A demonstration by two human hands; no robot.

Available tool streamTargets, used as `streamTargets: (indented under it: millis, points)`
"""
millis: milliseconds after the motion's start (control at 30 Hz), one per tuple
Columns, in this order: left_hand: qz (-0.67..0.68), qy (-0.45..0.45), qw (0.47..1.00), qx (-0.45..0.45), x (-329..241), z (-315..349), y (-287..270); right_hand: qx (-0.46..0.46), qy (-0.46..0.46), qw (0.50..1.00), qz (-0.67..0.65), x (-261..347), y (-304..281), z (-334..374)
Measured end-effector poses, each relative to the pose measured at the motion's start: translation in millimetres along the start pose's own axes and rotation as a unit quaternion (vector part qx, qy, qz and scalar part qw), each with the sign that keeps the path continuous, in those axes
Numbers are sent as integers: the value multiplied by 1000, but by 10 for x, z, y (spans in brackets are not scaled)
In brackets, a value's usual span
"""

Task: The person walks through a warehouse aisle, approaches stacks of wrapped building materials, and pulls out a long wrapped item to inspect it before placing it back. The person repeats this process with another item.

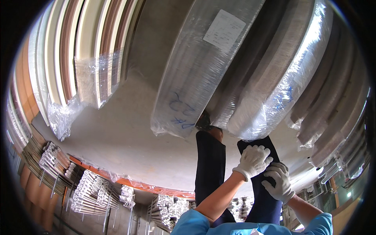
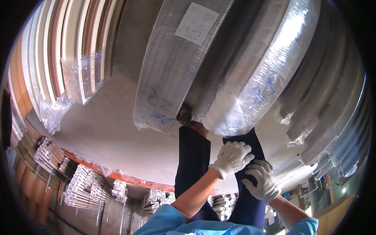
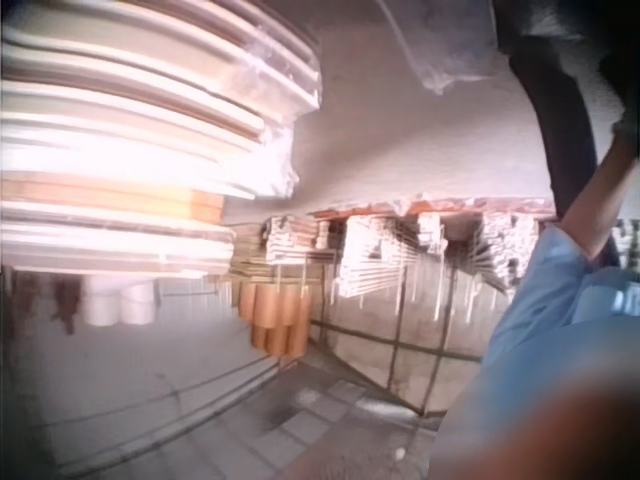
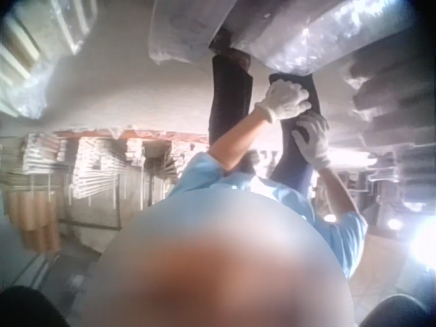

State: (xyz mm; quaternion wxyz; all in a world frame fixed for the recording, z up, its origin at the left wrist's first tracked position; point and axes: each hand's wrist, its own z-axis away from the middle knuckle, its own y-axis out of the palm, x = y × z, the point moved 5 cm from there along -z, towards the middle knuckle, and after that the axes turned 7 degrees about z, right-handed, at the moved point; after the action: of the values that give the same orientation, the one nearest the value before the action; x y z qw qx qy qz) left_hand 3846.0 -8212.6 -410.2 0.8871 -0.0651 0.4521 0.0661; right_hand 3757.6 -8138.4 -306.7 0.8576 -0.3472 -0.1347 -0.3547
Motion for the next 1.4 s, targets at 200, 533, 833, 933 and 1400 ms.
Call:
streamTargets:
  millis: [200,533,833,933,1400]
  points:
    - [27,-4,999,-17,55,-48,-194,2,-7,1000,-12,74,-40,-138]
    - [101,-18,995,-21,118,-129,-317,14,3,1000,-22,142,-132,-323]
    - [173,-60,983,-15,95,-207,-410,17,1,1000,-26,111,-219,-401]
    - [185,-70,980,-1,86,-226,-398,13,2,999,-29,72,-230,-393]
    - [167,-59,984,-17,91,-247,-351,14,3,999,-36,-10,-285,-396]
